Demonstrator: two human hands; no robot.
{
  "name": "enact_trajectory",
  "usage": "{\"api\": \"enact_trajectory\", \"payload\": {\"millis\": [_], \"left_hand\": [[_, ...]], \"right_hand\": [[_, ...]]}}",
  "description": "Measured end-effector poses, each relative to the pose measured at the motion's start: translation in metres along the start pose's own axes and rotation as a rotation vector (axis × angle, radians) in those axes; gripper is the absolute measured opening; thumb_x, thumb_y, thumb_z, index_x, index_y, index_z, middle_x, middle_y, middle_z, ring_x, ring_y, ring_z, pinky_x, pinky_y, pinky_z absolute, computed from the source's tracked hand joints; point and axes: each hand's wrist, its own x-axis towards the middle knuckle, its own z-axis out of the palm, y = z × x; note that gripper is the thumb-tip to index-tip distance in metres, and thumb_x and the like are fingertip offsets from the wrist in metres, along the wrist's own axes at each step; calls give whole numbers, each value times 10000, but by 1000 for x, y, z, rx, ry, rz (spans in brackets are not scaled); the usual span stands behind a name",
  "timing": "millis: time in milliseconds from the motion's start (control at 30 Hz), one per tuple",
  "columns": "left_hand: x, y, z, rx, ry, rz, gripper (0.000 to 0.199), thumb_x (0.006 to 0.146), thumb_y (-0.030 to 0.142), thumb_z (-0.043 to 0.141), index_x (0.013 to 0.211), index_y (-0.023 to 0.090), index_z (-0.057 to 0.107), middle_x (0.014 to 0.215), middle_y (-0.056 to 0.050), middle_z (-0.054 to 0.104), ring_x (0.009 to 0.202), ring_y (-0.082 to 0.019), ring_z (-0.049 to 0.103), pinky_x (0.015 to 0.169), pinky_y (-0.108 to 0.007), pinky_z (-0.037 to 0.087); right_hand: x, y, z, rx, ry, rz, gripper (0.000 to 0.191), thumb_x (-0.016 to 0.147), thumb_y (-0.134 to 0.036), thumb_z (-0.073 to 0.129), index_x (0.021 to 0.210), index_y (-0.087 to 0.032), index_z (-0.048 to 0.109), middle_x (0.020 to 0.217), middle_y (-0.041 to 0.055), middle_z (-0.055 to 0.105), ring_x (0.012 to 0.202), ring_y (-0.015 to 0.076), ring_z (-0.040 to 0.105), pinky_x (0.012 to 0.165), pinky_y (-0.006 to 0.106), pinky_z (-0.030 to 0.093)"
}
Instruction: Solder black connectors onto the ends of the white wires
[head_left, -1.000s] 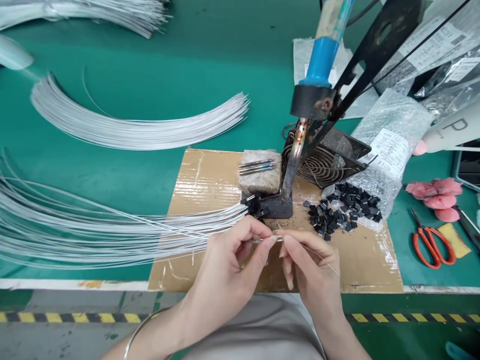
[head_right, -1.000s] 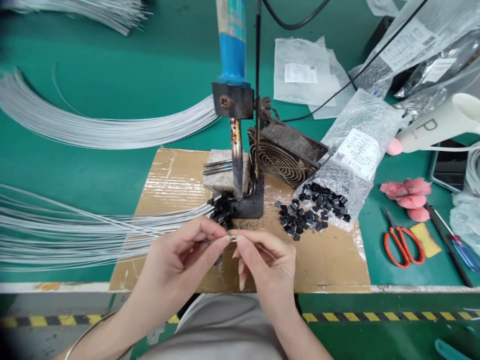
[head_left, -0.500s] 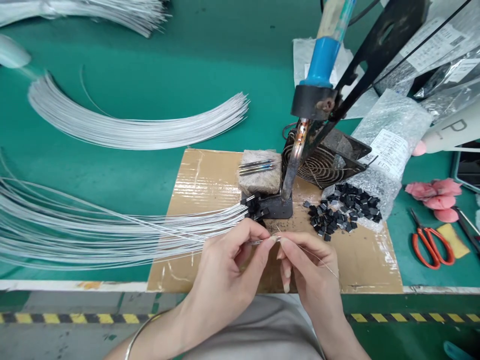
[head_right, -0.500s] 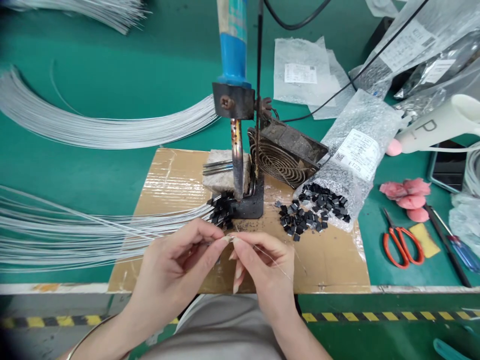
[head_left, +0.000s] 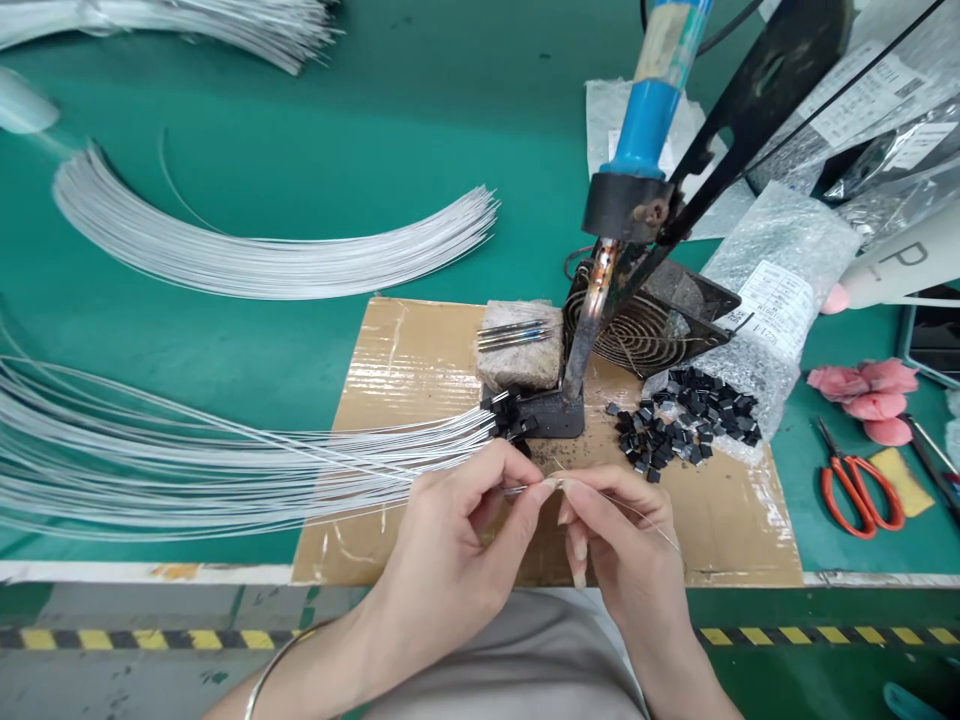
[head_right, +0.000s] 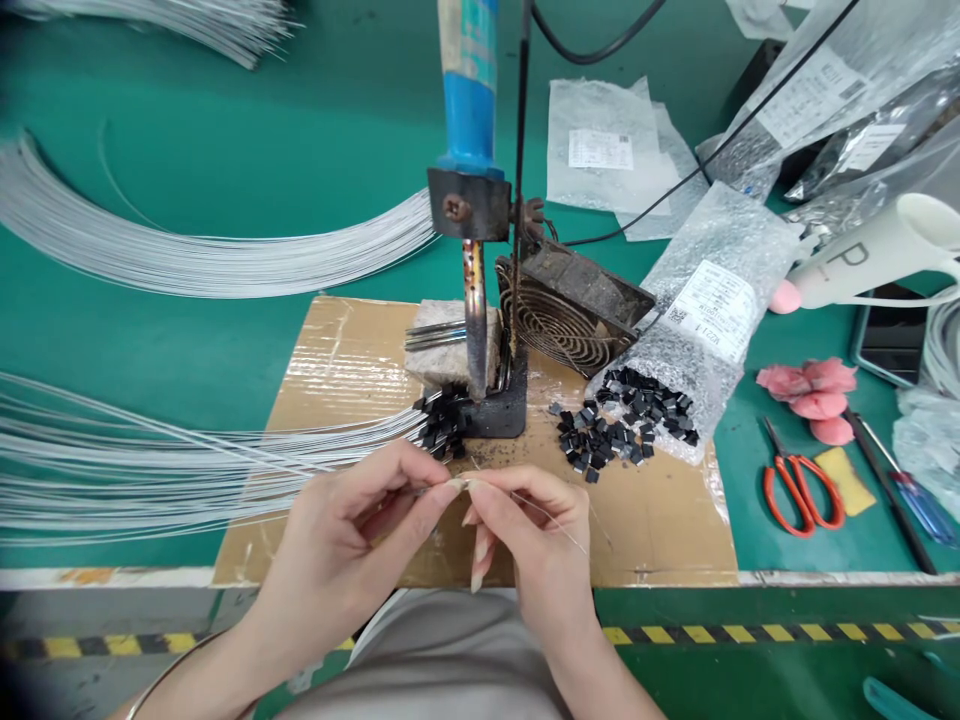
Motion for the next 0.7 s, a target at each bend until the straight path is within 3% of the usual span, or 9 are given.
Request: {"api": "enact_trajectory", "payload": {"millis": [300, 467, 700], "left_hand": [[5, 2, -4, -97, -62, -61, 223, 1032, 269, 588, 830, 215, 668, 626, 43, 565, 541, -120, 430, 492, -253, 315], [2, -1, 0, -58, -7, -23, 198, 1040, 243, 593, 854, 221, 658, 599, 67, 531, 515, -110, 398, 475, -246, 305], [-1, -1, 8, 18, 98, 49, 184, 1024, 182, 591, 856, 217, 656, 647, 44, 616, 525, -106, 498, 494, -235, 383]], "right_hand": [[2, -5, -6, 33, -57, 121, 149, 785, -355, 939, 780, -217, 881, 599, -7, 724, 370, 66, 543, 332, 151, 508], [2, -2, -3, 69, -56, 109, 167, 774, -378, 950, 811, -225, 892, 605, -10, 722, 382, 51, 534, 350, 128, 521], [2, 1, 4, 76, -9, 67, 156, 773, -374, 947, 784, -231, 887, 597, -13, 708, 374, 54, 514, 352, 138, 538]]}}
